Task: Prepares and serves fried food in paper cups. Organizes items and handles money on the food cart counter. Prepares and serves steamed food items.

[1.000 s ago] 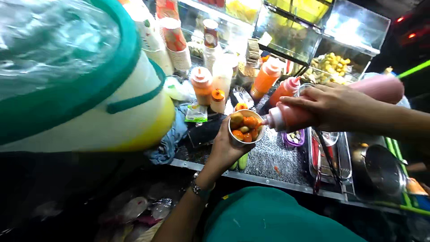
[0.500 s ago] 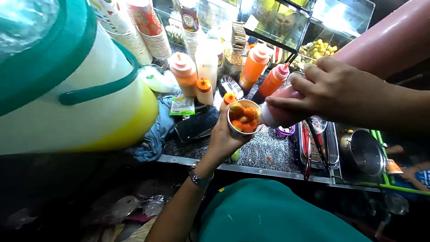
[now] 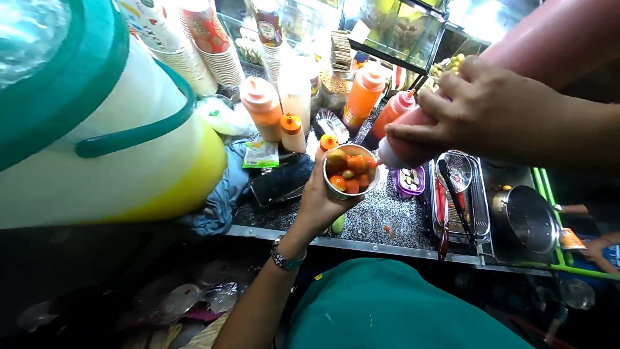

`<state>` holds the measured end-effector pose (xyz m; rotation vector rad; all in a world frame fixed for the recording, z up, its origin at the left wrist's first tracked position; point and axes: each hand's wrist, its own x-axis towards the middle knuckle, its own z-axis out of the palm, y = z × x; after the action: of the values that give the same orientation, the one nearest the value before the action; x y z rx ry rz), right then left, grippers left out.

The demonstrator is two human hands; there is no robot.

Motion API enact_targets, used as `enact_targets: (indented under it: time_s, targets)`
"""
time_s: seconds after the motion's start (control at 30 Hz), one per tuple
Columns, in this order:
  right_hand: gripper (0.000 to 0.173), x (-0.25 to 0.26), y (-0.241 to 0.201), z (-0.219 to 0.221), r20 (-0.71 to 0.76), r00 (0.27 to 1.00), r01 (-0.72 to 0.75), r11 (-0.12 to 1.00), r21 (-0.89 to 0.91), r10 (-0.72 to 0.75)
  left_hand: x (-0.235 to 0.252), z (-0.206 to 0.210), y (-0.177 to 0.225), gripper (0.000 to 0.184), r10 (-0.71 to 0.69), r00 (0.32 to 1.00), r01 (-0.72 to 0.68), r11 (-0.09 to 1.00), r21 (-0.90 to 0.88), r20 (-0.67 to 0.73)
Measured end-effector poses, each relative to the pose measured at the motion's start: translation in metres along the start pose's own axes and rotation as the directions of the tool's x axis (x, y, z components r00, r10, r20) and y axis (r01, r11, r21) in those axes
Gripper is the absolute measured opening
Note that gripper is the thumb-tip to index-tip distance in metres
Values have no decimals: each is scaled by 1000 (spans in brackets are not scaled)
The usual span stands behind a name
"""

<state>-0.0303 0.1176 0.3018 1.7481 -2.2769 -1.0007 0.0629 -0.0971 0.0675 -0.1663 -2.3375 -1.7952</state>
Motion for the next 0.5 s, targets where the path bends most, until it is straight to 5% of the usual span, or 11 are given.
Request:
enact_targets:
  time_s: [0.37, 0.5]
  targets:
    - [70, 15, 6, -11, -118, 993, -3, 998, -70, -5, 15, 11, 9, 105, 25, 999, -26, 999, 33, 33]
    - [71, 2, 19, 3, -73, 997, -1, 977, 214, 17, 27, -5, 15, 102, 9, 1000, -9, 1000, -12, 16]
